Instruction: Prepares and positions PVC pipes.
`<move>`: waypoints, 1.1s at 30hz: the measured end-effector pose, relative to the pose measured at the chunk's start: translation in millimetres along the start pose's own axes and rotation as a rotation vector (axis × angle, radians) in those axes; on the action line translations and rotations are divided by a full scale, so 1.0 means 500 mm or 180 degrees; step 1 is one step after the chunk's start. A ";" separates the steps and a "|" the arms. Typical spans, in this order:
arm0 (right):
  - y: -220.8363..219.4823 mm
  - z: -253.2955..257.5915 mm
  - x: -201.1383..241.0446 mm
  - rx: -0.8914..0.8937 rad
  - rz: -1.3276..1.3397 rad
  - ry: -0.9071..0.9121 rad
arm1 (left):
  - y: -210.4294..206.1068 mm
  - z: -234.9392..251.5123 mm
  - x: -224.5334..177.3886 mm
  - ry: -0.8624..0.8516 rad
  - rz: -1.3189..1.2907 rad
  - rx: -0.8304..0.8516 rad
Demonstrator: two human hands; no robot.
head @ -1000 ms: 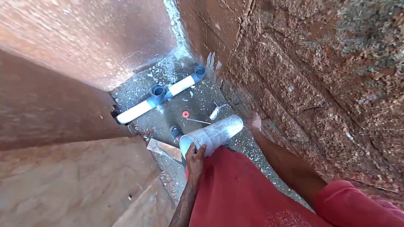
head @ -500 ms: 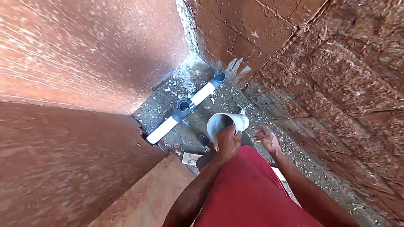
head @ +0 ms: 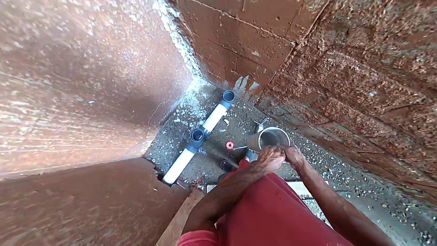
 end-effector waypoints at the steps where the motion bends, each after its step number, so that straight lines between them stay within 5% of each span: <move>1: 0.018 0.005 -0.012 -0.0106 0.0008 -0.0108 | -0.008 0.019 -0.003 -0.0087 0.0047 0.0171; 5: 0.057 0.041 -0.031 -0.0250 0.0068 -0.0363 | -0.018 0.066 0.000 -0.0309 0.0325 0.0404; 10: 0.079 0.111 -0.008 -0.0189 0.0069 -0.0386 | 0.053 0.009 0.027 -0.0208 -0.0039 -0.1253; 16: 0.031 0.212 0.161 -0.0112 0.0117 -0.0185 | 0.060 -0.141 0.394 0.1977 -0.2202 -0.1024; 22: -0.094 0.373 0.318 -0.0259 0.0764 -0.0070 | -0.061 -0.367 0.691 0.3039 -0.3324 -0.0982; 28: -0.262 0.583 0.443 -0.0499 0.1100 -0.0006 | -0.141 -0.600 0.829 0.3895 -0.4219 -0.2041; 33: -0.337 0.752 0.474 -0.0676 0.0995 -0.0100 | -0.205 -0.642 0.853 0.4178 -0.4360 -0.1515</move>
Point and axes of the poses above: each hand's wrist, its own z-axis towards the middle knuckle, its own y-axis out of the back of the hand, x = y × z, the point moved 9 cm from there along z, towards the middle knuckle, and after that the axes turned 13 degrees about x, right-handed, at the moved point
